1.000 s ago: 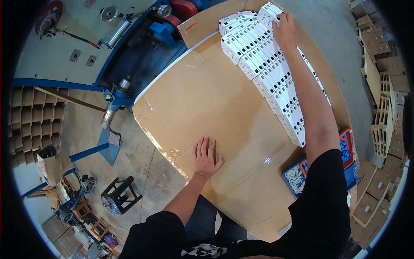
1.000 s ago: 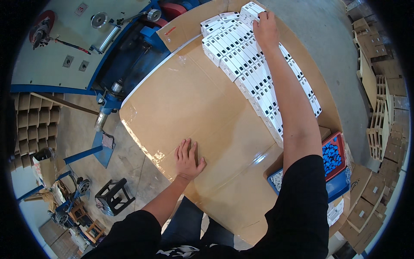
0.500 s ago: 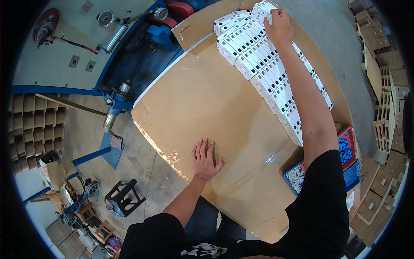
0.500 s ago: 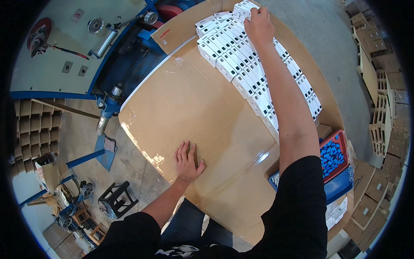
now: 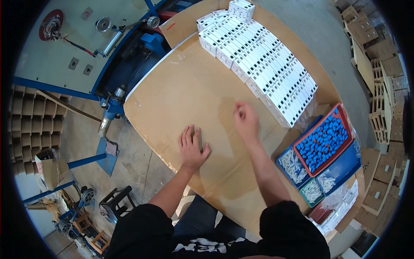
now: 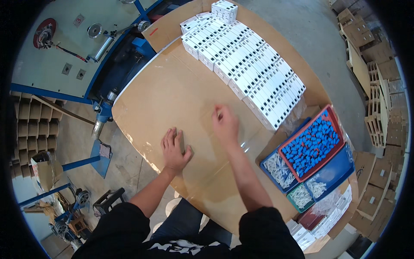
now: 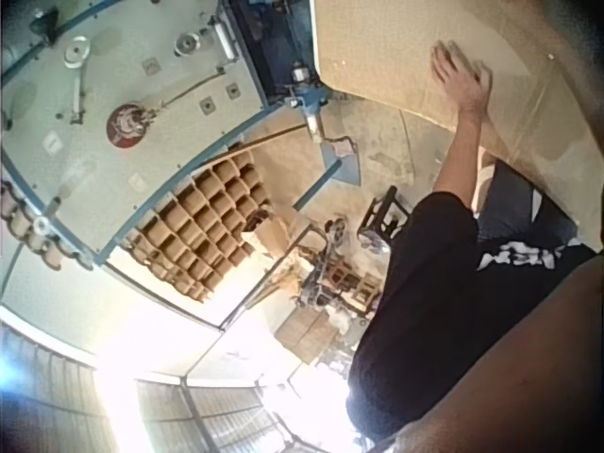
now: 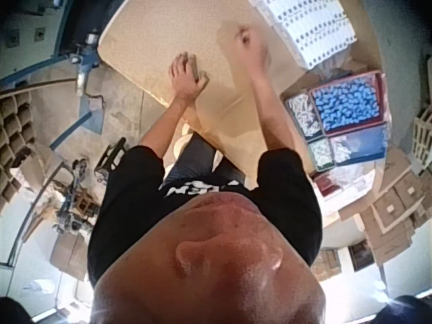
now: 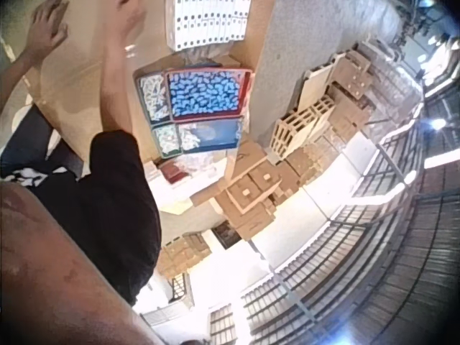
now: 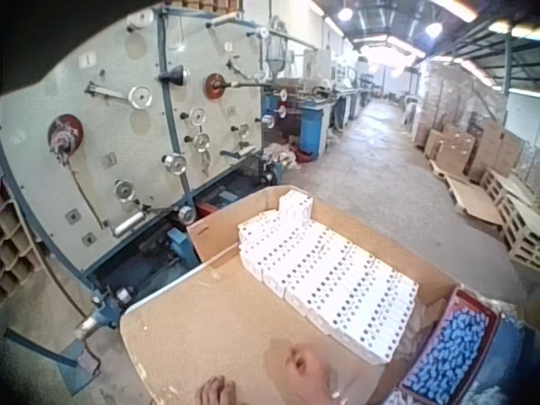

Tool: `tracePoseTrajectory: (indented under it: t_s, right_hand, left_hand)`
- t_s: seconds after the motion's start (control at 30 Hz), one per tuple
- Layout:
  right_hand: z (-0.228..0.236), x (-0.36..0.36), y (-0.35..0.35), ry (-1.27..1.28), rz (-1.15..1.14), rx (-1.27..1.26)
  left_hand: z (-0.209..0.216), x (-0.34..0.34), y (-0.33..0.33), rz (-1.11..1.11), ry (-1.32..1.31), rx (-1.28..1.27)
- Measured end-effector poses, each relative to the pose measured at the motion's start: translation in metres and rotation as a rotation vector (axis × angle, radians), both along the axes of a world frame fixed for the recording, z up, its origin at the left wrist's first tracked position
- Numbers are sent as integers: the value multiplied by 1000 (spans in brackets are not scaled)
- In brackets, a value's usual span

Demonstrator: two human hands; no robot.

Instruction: Assembling small electrical or mechanical components into white plastic housings.

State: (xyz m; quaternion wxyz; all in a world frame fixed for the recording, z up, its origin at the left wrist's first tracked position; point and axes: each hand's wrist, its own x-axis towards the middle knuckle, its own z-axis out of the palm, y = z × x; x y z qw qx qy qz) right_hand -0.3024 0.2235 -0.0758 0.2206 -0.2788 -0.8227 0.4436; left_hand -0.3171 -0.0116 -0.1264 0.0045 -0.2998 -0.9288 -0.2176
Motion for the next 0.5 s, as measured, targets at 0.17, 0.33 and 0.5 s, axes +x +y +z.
tracePoseTrajectory:
  t_s: [0.17, 0.33, 0.5]
  right_hand:
    - [-20, 123, -97, 59, 25, -133]
    - [0, 217, -148, 102, 63, -87]
    - [15, 293, -164, 58, -20, -48]
  left_hand:
    - [-1, 6, -1, -22, 66, 30]
    - [-1, 14, -6, -41, 126, 69]
    - [-7, 18, -9, -47, 182, 66]
